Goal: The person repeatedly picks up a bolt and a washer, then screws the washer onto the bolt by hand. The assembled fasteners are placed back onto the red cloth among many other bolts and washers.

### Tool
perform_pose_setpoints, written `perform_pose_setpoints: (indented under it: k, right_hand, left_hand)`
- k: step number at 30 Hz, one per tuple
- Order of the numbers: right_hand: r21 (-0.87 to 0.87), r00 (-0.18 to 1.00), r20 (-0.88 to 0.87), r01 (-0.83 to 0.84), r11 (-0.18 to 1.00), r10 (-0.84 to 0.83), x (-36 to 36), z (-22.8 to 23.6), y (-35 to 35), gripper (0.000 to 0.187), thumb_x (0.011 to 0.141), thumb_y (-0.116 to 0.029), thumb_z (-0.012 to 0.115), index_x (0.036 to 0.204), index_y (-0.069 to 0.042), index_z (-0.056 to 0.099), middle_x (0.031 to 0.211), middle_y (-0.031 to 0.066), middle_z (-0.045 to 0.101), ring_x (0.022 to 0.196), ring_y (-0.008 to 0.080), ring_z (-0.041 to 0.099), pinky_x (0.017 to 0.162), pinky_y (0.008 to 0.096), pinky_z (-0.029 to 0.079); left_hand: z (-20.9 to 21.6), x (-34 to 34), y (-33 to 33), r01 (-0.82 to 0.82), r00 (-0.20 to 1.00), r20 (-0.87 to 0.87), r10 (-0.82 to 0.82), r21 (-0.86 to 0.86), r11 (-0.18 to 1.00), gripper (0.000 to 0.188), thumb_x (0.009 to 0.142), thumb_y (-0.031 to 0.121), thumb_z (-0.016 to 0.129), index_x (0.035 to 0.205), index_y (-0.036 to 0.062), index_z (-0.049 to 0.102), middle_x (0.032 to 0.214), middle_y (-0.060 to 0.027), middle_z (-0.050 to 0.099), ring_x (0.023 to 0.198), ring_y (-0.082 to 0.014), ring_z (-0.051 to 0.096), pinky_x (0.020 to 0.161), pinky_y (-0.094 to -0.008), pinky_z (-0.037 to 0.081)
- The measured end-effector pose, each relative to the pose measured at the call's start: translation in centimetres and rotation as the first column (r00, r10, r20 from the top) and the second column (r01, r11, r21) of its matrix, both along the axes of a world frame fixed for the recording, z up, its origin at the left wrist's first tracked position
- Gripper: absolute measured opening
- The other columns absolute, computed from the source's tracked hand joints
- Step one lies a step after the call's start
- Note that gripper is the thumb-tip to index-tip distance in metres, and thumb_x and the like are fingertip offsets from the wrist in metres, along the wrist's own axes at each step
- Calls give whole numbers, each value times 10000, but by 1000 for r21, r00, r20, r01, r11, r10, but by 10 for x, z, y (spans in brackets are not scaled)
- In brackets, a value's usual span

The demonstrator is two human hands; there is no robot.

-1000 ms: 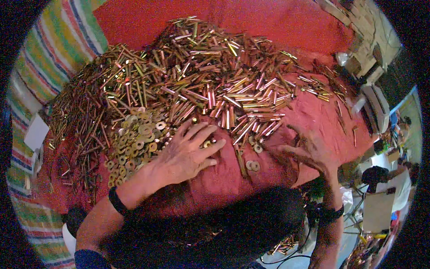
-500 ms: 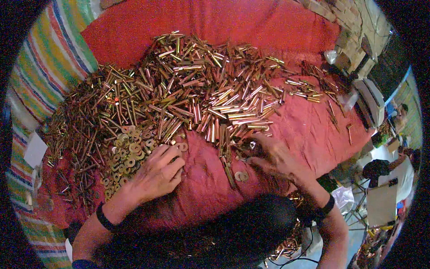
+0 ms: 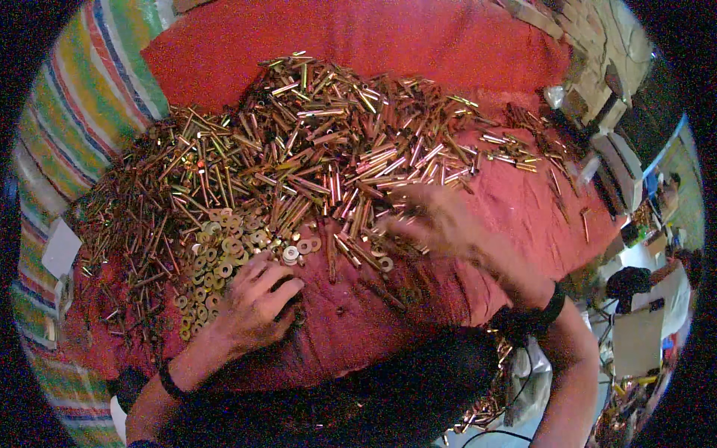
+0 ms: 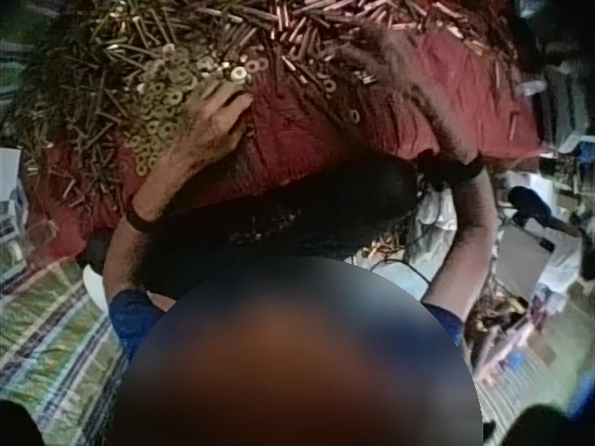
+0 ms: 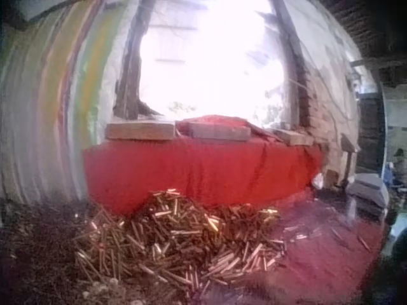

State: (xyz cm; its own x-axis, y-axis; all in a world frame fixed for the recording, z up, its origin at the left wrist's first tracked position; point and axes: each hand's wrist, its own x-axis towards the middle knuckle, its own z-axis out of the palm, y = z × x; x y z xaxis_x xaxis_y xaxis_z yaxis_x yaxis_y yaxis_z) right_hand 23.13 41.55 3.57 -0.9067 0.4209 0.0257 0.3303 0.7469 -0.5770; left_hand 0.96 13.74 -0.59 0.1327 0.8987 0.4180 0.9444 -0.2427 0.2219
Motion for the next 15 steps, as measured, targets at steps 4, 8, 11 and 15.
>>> perform_pose_setpoints:
  k: [4, 8, 11, 15]
  right_hand:
    - [459, 945, -85, 320, 829, -317, 24, -2, 41, 661, 962, -505, 712, 1421, -49, 577, 1181, 241, 694, 901, 392, 717, 803, 509, 561]
    - [525, 874, 205, 281, 803, -440, 28, -33, 59, 716, 993, -556, 644, 1460, -28, 518, 1177, 304, 667, 940, 418, 712, 820, 539, 555]
    - [407, 923, -65, 371, 835, -378, 18, -52, 58, 730, 1015, -548, 613, 1483, -2, 489, 1184, 362, 642, 984, 443, 705, 831, 556, 560]
    - [421, 930, -101, 362, 832, -353, 8, -56, 47, 752, 1013, -545, 615, 1423, 74, 495, 1116, 363, 667, 1079, 492, 660, 900, 551, 538]
  left_hand:
    - [-3, 24, 11, 89, 987, -142, -76, 89, 992, 463, 842, 173, 682, 1300, 104, 680, 1281, -129, 650, 1019, -291, 693, 984, -456, 558]
    - [-13, 43, 26, 197, 952, -245, -182, 38, 980, 491, 909, 212, 579, 1393, 155, 645, 1512, -187, 560, 983, -257, 702, 904, -403, 585]
    - [-17, 41, 30, 233, 937, -258, -237, -44, 971, 449, 906, 222, 580, 1342, 159, 666, 1556, -206, 519, 1041, -271, 687, 902, -419, 572]
    - [-24, 33, 35, 240, 947, -209, -242, -39, 970, 396, 901, 202, 585, 1276, 115, 681, 1501, -202, 557, 1049, -288, 684, 908, -430, 562]
